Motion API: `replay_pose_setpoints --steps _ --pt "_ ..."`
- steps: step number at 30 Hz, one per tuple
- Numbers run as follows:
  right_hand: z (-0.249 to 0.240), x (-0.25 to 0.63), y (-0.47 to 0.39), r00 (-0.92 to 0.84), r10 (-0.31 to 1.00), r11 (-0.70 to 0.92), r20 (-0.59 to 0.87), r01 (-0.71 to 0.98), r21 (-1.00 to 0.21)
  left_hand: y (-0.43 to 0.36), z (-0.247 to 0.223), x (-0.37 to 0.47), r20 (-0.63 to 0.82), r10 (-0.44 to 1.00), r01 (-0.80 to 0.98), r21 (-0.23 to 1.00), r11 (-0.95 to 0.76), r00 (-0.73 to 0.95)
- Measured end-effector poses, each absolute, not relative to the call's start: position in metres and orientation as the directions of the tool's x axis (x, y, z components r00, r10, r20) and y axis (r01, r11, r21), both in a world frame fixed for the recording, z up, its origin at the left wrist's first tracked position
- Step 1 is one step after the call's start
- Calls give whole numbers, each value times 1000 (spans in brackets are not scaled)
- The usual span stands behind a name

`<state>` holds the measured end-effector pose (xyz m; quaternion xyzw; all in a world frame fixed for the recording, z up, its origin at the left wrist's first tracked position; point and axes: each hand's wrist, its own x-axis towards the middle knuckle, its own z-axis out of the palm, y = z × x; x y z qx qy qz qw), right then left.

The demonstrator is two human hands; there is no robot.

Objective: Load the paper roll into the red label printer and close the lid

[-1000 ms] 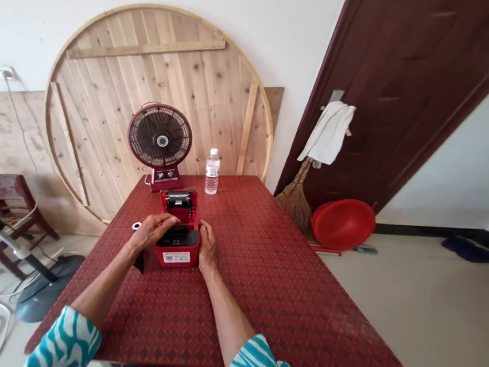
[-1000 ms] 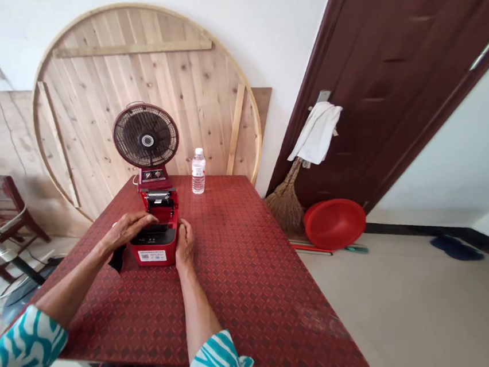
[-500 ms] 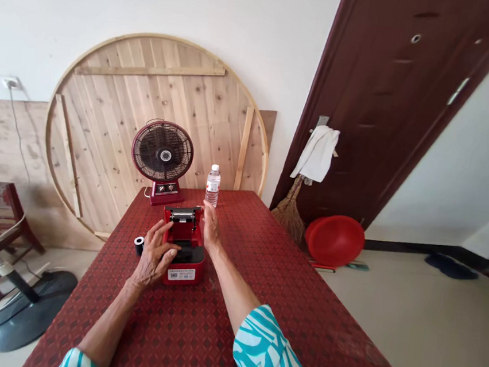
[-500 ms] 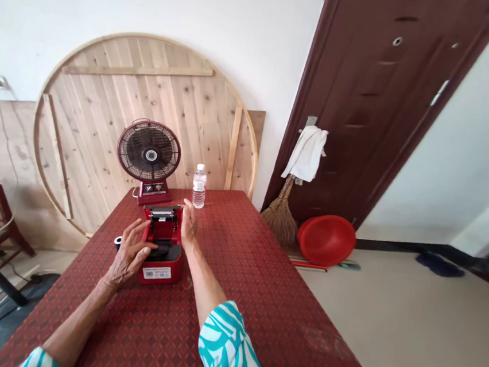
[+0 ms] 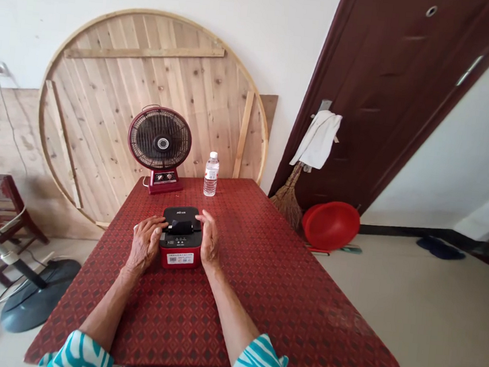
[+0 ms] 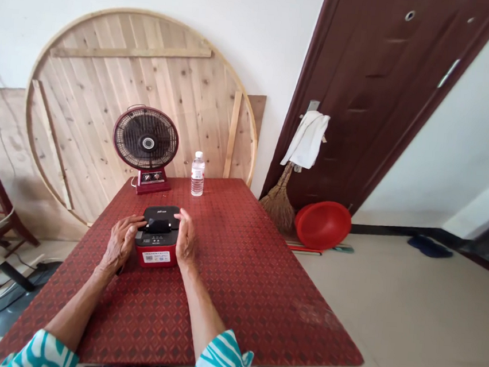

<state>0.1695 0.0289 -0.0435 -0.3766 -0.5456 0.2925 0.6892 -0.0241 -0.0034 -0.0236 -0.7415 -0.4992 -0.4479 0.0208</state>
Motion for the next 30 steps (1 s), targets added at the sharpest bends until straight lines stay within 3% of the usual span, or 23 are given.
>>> replay_pose_setpoints --steps 9,14,18,22,25,30 --pt "-48 169 25 189 800 579 569 4 -815 -2 -24 -24 689 715 762 399 -510 118" --pt "-57 163 27 239 836 526 495 -88 -846 -9 -17 -25 648 761 690 546 -474 10" --pt "-69 159 33 301 876 436 377 -163 -885 -12 -11 -25 438 886 590 759 -276 -149" --pt "-78 158 36 340 881 401 328 -172 -900 -12 -9 -24 158 979 350 931 -105 -125" --pt "-82 157 38 353 886 384 302 -189 -904 -15 -5 -22 38 996 203 979 -22 -77" --pt "-85 156 40 361 898 355 252 -254 -900 -17 4 -20 -31 999 112 993 36 -40"
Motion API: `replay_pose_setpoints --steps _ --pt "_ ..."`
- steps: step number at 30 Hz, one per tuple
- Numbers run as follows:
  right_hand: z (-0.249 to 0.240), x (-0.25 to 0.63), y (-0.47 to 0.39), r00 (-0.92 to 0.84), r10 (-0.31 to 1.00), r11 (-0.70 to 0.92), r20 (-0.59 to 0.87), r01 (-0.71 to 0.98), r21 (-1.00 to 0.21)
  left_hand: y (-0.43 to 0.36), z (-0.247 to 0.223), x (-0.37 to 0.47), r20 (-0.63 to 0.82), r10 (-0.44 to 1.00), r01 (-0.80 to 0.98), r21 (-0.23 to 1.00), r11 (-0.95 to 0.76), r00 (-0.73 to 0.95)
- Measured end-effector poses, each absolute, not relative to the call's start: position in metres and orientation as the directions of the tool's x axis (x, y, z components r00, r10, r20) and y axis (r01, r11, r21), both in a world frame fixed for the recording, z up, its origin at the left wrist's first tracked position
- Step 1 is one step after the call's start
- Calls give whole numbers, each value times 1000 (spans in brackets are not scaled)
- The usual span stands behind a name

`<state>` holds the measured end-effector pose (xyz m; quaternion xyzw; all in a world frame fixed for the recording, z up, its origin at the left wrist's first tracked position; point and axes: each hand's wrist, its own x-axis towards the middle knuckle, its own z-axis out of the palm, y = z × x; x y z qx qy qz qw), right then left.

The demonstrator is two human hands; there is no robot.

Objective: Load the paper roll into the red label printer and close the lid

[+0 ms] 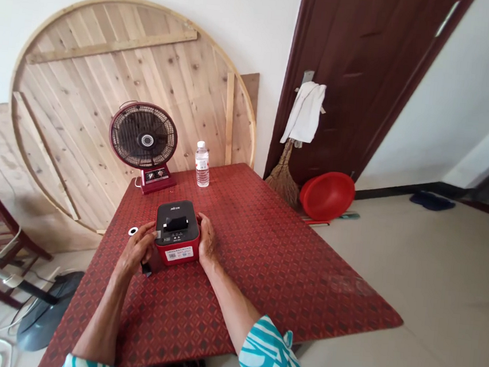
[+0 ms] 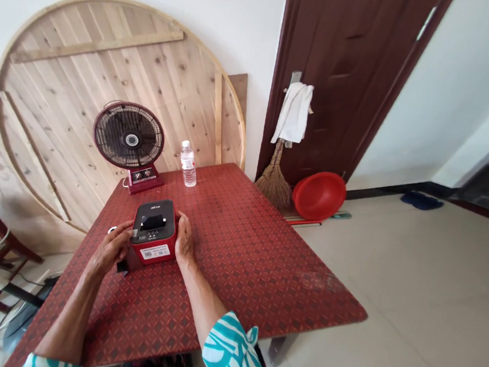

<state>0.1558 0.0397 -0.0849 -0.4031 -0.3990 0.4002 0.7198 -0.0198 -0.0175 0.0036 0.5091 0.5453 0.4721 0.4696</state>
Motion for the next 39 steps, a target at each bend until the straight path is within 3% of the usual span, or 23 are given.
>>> replay_pose_setpoints --steps 7,11,20,39 --pt "-84 156 41 345 906 347 243 -279 -895 -14 16 -27 -142 990 113 984 140 10" --pt "-86 156 42 329 914 344 238 -315 -885 -9 22 -31 -288 955 34 958 286 70" --pt "-92 152 45 365 904 349 222 -332 -876 -5 21 -29 -416 903 -126 895 428 107" --pt "-84 155 38 345 912 332 221 -310 -891 -3 16 -33 -453 884 -103 880 464 117"
